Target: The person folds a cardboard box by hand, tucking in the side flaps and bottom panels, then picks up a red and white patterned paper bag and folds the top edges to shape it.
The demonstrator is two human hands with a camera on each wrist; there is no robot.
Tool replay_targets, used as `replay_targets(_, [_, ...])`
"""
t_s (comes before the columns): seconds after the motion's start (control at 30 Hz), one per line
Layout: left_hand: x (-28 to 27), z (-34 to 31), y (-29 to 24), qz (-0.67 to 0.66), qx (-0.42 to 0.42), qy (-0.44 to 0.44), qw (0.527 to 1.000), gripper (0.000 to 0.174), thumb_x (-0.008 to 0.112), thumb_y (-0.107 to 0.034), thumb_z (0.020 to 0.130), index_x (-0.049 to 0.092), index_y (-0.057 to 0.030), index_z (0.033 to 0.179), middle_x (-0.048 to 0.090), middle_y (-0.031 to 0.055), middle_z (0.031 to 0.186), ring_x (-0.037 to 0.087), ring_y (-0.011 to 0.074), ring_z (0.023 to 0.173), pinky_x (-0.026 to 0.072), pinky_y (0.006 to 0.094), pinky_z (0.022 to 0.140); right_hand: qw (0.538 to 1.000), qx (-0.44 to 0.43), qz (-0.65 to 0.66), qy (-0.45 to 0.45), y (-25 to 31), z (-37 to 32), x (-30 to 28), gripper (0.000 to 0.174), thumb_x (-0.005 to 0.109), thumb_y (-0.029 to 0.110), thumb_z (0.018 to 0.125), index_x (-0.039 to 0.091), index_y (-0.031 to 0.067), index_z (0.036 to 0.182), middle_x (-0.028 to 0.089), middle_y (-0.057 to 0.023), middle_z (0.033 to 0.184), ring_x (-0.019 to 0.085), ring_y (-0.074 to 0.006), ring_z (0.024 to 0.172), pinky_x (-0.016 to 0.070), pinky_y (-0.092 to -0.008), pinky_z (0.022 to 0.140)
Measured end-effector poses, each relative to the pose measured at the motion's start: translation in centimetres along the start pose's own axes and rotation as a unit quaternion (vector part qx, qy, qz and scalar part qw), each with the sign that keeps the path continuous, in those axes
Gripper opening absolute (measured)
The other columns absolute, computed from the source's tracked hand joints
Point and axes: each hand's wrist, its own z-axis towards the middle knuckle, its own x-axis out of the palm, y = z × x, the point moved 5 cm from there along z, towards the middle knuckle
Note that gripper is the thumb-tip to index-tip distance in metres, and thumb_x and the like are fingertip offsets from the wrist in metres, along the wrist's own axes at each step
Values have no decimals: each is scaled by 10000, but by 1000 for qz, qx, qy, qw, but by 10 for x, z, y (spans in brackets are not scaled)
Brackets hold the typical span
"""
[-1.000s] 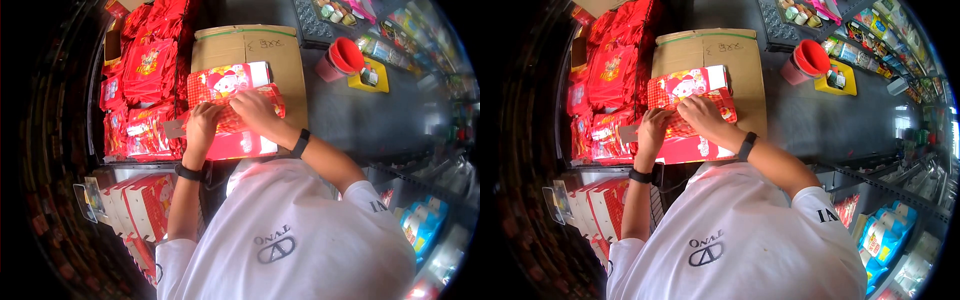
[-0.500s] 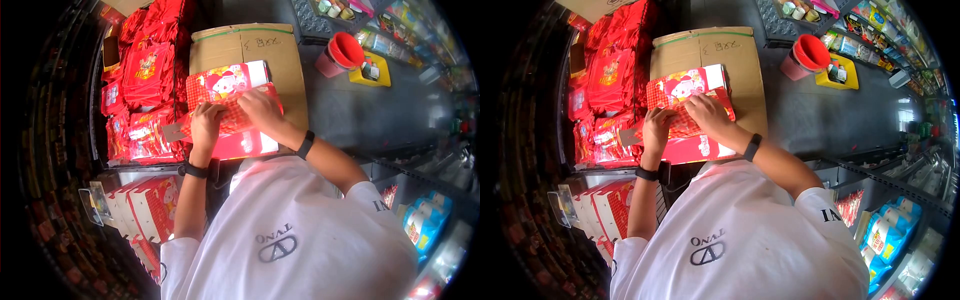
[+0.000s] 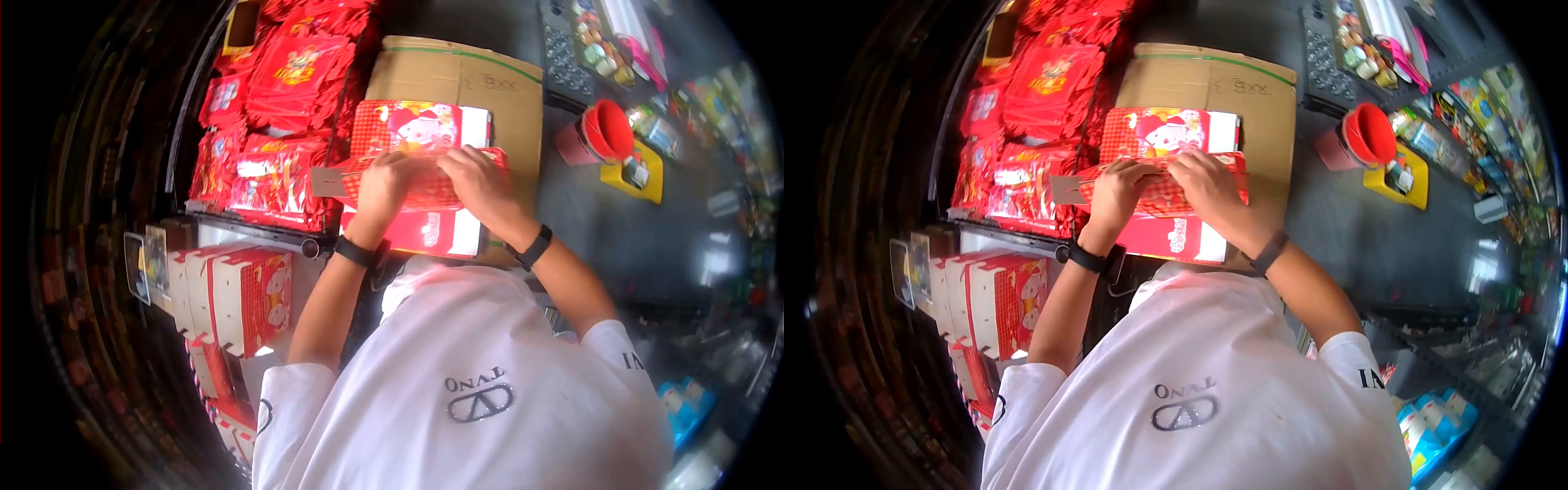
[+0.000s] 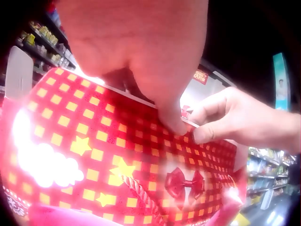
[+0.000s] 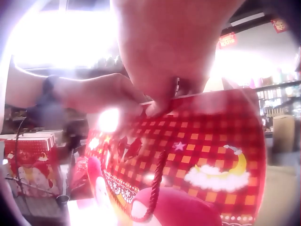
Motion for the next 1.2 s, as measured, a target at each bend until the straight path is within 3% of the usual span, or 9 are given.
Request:
replay_targets(0.17, [-45,-32,16,100,-24,-77,992,170,766,-177,882,801,-119,1038,739,48,918,681,277,938,566,393,829,1000,3,-16,27,-6,3,-1,269,662,-66,820,689,12,1076,675,-111,1034,642,-309,1024,543,-436,905])
replay_targets(0.27, [-38,-43,32,78,-68,-52,993,151,768,-203,883,802,-120,1004,741,40,926,672,274,912,565,394,806,999,-16,-33,36,8,8,-4,215,637,-22,883,715,17,1080,684,-113,996,648,-327,976,542,-446,864])
replay_targets(0.47, [-26,-43,23,24,-58,-126,990,131,744,-185,888,802,-145,999,750,38,909,688,275,878,581,404,751,994,-83,-8,67,34,29,20,261,600,-26,892,690,18,1133,666,-120,1079,632,-315,1062,533,-434,938])
replay_targets(0.53, [-25,-48,19,26,-65,-162,984,138,742,-190,891,801,-147,1008,751,44,906,694,275,880,584,406,748,994,-92,-14,58,38,35,27,229,621,-13,900,730,18,1099,687,-120,1042,651,-314,1014,546,-434,895])
replay_targets(0.7, [-39,-65,17,48,-106,-84,990,248,624,-92,892,747,-79,1107,728,95,1005,694,299,984,576,413,835,995,-86,5,52,34,37,23,174,687,-12,879,752,23,1037,707,-107,956,655,-323,918,539,-444,814])
replay_targets(0.8, [-36,-73,28,37,-135,-71,988,250,618,-72,873,746,-70,1088,715,97,979,689,304,986,572,417,841,991,-111,-8,73,38,39,25,180,722,-4,876,745,23,1052,699,-110,937,648,-329,908,525,-456,789])
replay_targets(0.97, [-38,-72,33,47,-144,-106,983,228,611,-47,853,740,-67,1040,698,108,934,677,313,965,545,426,858,984,-125,-87,92,56,48,31,237,732,7,866,731,6,1103,672,-121,967,647,-323,928,547,-435,846])
replay_targets(1.07, [-43,-74,35,45,-155,-105,981,225,608,-39,847,739,-66,1028,696,109,921,673,313,956,529,429,861,991,-107,-28,74,54,50,40,208,765,49,899,743,37,1106,703,-130,1015,663,-333,918,531,-446,844])
replay_targets(1.2, [-47,-75,37,21,-150,-154,977,204,607,-33,846,743,-68,995,691,108,904,663,318,924,517,435,875,996,-65,-55,31,39,41,19,185,748,60,913,732,3,1089,713,-128,1047,669,-329,1010,546,-435,894])
